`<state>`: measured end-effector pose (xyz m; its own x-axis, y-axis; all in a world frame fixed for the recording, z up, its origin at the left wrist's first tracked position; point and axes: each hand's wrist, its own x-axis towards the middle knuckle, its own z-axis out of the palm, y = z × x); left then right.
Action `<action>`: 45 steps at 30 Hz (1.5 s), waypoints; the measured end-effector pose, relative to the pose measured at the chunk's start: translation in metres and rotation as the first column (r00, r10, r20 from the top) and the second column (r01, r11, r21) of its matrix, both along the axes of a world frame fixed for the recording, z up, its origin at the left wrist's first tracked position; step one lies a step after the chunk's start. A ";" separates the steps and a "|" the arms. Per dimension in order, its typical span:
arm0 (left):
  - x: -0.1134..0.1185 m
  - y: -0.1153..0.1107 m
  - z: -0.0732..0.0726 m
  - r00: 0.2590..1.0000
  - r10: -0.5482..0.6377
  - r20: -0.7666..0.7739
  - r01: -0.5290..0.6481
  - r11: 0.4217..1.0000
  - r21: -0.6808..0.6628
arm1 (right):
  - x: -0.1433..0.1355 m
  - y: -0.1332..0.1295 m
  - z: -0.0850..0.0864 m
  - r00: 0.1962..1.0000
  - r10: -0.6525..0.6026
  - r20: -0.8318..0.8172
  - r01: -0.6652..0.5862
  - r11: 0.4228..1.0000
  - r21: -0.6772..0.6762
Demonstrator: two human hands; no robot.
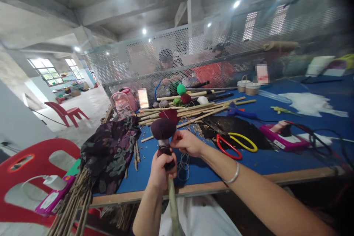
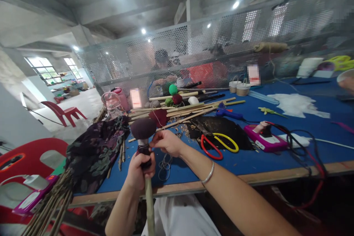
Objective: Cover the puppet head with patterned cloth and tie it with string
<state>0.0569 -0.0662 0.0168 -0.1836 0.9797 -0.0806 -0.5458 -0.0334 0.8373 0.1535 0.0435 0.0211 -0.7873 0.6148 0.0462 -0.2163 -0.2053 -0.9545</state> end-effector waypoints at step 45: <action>0.001 0.002 -0.006 0.889 -0.452 0.074 0.457 0.888 -0.060 | 0.025 0.018 -0.018 0.965 0.251 -0.081 -0.258 0.961 -0.099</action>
